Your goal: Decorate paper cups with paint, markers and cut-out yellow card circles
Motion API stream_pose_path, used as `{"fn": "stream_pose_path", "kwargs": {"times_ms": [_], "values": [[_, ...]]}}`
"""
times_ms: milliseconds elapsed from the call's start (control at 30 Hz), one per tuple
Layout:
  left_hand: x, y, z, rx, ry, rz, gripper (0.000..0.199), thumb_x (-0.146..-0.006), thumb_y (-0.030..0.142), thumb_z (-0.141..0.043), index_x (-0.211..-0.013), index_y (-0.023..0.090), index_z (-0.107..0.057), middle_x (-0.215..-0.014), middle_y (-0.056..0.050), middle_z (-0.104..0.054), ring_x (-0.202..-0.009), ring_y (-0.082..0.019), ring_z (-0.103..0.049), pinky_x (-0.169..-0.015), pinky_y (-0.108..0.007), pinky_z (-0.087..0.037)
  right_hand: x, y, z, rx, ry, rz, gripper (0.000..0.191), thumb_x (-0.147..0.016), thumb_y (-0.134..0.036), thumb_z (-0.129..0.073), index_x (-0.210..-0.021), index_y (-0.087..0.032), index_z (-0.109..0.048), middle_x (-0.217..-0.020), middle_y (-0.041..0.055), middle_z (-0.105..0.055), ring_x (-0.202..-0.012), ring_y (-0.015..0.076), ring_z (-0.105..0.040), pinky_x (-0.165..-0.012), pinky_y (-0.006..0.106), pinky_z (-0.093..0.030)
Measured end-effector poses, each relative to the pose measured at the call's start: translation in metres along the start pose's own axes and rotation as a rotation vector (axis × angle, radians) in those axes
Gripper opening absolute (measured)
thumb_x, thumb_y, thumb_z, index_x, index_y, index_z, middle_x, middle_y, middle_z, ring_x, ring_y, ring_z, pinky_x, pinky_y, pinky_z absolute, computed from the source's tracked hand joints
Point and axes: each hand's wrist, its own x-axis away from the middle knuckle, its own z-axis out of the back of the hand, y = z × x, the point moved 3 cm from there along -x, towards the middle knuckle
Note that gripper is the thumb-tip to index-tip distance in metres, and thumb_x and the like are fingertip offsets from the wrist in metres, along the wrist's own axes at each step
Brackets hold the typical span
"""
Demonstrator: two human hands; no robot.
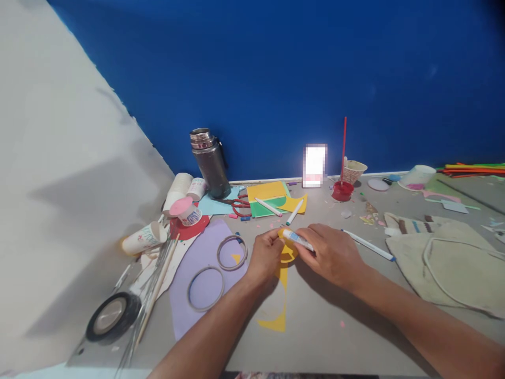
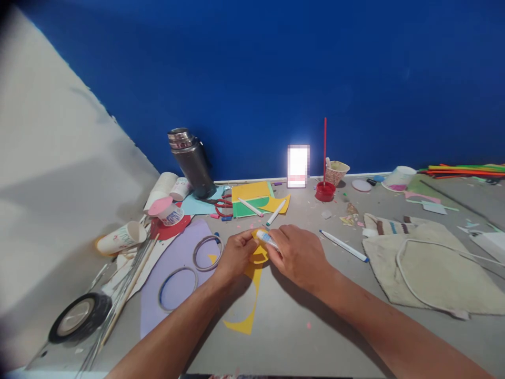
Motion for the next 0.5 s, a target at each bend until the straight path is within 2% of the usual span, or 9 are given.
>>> {"fn": "stream_pose_path", "kwargs": {"times_ms": [100, 200, 333, 500], "values": [[-0.001, 0.000, 0.000, -0.040, 0.006, -0.005, 0.021, -0.065, 0.020, -0.063, -0.079, 0.014, -0.079, -0.067, -0.002, -0.066, -0.060, -0.013, -0.056, -0.058, -0.023, -0.045, 0.003, -0.001, 0.001, -0.011, 0.031, -0.002, 0.021, -0.097, -0.031, -0.056, -0.089, -0.020, -0.072, -0.074, 0.0074, -0.070, -0.068, 0.0194, -0.062, -0.061, 0.033, -0.024], [0.001, 0.001, 0.000, -0.119, 0.011, -0.080, 0.022, -0.068, 0.020, -0.060, -0.080, 0.014, -0.079, -0.071, -0.003, -0.068, -0.065, -0.015, -0.056, -0.059, -0.023, -0.046, 0.003, -0.001, -0.002, -0.024, -0.007, -0.014, 0.023, -0.097, -0.032, -0.056, -0.085, -0.020, -0.072, -0.072, 0.0074, -0.071, -0.066, 0.0191, -0.061, -0.061, 0.034, -0.024], [0.008, 0.000, -0.003, -0.227, -0.059, -0.152, 0.025, -0.078, 0.023, -0.055, -0.085, 0.017, -0.078, -0.074, -0.002, -0.064, -0.070, -0.016, -0.056, -0.056, -0.021, -0.048, 0.004, 0.001, -0.008, -0.037, -0.063, -0.022, 0.029, -0.100, -0.034, -0.052, -0.084, -0.020, -0.071, -0.070, 0.0071, -0.070, -0.064, 0.0188, -0.061, -0.061, 0.035, -0.022], [0.011, -0.002, -0.004, -0.305, -0.035, -0.151, 0.026, -0.084, 0.022, -0.050, -0.088, 0.016, -0.075, -0.073, -0.001, -0.060, -0.066, -0.014, -0.053, -0.054, -0.019, -0.048, 0.006, 0.002, -0.018, -0.105, -0.082, -0.078, 0.031, -0.103, -0.038, -0.049, -0.093, -0.020, -0.071, -0.081, 0.0092, -0.075, -0.070, 0.0204, -0.065, -0.061, 0.033, -0.026]]}}
